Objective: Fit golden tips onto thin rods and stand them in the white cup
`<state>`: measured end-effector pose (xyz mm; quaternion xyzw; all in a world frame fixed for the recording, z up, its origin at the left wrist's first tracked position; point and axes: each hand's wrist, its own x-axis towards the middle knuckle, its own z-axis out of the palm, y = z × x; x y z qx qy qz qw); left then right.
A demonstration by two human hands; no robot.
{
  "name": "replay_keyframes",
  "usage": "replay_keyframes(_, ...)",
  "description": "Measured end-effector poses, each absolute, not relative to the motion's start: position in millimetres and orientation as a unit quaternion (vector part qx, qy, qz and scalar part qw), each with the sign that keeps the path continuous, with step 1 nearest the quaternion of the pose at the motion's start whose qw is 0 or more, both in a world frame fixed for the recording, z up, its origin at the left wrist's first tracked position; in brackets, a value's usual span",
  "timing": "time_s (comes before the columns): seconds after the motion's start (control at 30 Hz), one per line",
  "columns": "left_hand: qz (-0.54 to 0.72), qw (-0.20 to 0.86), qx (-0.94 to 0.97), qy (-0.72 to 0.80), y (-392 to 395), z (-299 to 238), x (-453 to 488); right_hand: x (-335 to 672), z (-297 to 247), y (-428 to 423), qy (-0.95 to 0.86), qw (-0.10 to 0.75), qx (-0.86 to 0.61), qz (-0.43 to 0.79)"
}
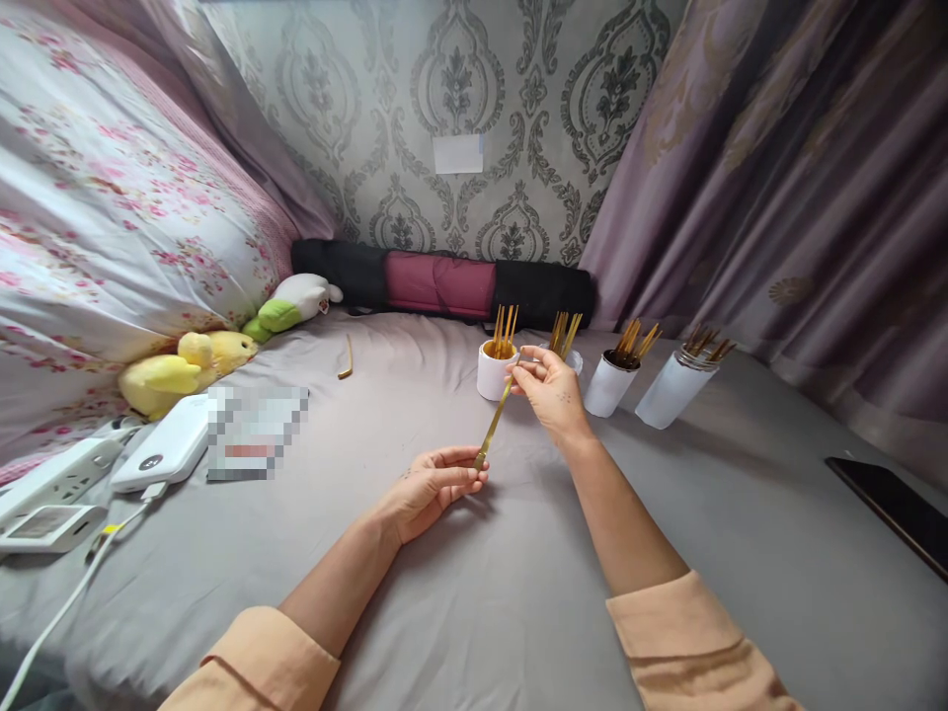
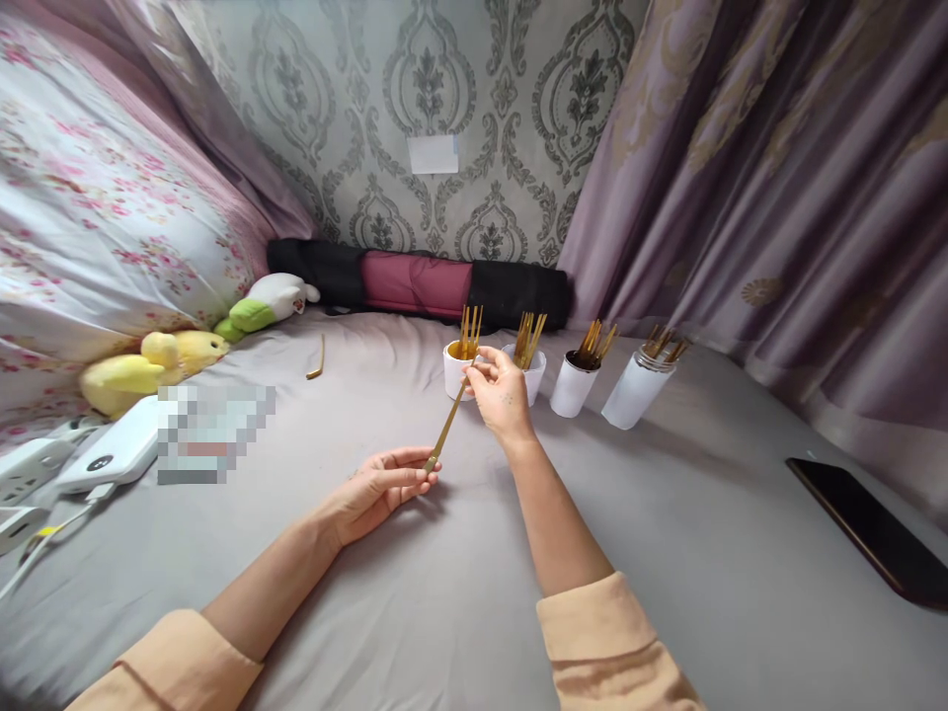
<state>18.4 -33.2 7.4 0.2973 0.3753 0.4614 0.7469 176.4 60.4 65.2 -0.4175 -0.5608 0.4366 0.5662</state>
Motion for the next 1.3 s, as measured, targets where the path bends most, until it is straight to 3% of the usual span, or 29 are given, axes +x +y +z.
replay_keyframes(1.3,0.483,0.763,0.253,0.348,-27.0,0.5,14.1,190.7,71.6,68.2,-0.530,0.590,-0.482,0.371)
